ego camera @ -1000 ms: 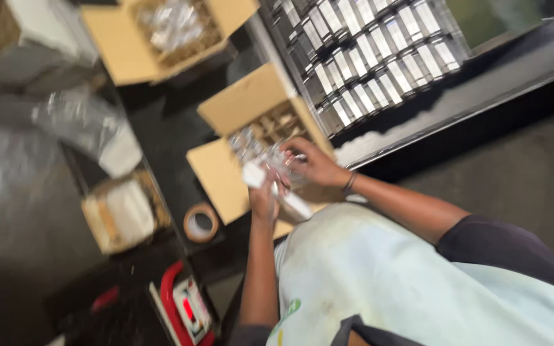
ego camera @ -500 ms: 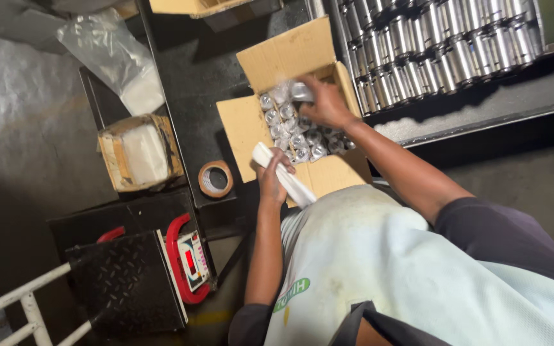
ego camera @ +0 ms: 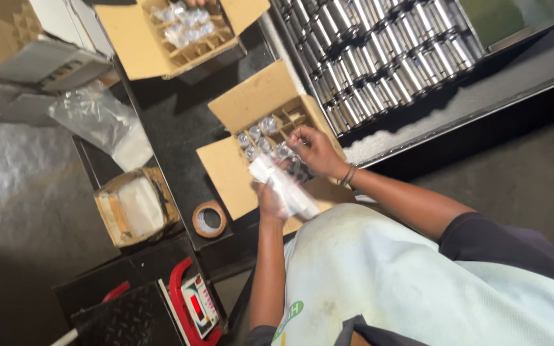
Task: The person places individually wrapped metal parts into a cardboard box with dividers, then seals the box with tape and stacks it. The person then opens another box and continues placing wrapped parts into it.
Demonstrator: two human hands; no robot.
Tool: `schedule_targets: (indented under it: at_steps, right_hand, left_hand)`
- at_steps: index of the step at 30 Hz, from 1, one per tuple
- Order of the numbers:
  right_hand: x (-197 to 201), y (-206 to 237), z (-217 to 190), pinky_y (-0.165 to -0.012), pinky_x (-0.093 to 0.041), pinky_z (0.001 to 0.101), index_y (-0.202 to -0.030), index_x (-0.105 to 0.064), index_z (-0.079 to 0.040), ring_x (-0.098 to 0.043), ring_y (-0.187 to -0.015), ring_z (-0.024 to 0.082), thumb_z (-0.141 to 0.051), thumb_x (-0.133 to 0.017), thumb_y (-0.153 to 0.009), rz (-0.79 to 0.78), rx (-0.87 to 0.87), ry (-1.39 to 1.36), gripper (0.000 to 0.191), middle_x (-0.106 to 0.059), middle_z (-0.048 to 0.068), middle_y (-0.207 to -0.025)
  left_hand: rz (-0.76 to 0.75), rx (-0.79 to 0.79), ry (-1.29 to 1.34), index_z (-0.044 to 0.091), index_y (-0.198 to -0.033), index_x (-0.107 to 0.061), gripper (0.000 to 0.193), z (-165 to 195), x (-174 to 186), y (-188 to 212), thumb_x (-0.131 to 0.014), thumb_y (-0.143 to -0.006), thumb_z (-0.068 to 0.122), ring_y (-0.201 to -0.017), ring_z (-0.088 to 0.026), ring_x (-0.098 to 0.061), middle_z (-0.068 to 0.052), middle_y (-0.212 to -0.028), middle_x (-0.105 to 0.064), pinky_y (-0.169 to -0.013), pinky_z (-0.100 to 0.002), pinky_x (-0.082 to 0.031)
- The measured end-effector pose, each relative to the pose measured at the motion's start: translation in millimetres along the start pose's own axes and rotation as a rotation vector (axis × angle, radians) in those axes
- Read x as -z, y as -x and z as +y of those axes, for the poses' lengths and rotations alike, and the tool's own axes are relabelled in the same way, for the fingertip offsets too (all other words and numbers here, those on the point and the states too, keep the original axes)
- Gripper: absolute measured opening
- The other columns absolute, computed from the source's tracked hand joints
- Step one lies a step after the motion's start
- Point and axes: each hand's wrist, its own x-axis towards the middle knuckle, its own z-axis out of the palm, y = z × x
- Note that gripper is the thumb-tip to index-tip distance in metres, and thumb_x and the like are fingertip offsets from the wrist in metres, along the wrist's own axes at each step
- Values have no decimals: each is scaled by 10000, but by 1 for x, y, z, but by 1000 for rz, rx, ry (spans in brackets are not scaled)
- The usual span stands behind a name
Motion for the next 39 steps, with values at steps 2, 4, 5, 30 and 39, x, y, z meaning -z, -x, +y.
schedule_targets:
  at_steps: [2, 4, 5, 30, 39]
  right_hand:
    - [22, -5, 6, -773, -538, 364, -1009, -659, -42, -656, -851, 200, -230, -668, -1022, -33, -18, -54, 189, -682, 119, -924]
    - [29, 0, 11, -728, -568, 353, -953, -641, -49, -721, -773, 198, -248, -656, -970, -90, -19, 291, 200, -713, 96, -848]
    - [28, 6, 12, -700, -551, 374, -986, -655, -25, -704, -755, 233, -255, -683, -947, -58, 68, 286, 235, -702, 120, -848]
    - [84, -24, -18, -774, -616, 362, -1334, -553, -50, -739, -874, 203, -172, -714, -891, -37, -178, 415, 487, -717, 139, -1054]
    - [31, -8, -18, -703, -622, 383, -1306, -602, -105, -714, -849, 249, -120, -702, -755, -108, -270, 404, 560, -679, 76, -1220]
  left_hand:
    - [-14, 1, -153, -86, -1446, -473, 396, 7, 0, -7, -602, -1147, 138, -774, -239, -633, -315, -1252, -673, -675, -372, -525]
    - [309, -43, -723, -68, -1456, -528, 467, 11, -5, -18, -638, -1034, 99, -707, -221, -529, -268, -1124, -707, -607, -365, -440]
    - [306, -54, -692, -71, -1411, -550, 436, 8, -9, -23, -629, -1029, 122, -787, -215, -596, -229, -1137, -712, -686, -359, -498]
    - [669, 57, -1543, 73, -912, -749, 180, 36, -89, 1, -751, -903, 252, -521, -130, -645, -57, -655, -667, -501, -304, -567]
    - [331, -398, -1635, 39, -923, -765, 182, 23, -66, 1, -779, -861, 210, -537, -171, -630, -88, -698, -698, -507, -337, -488]
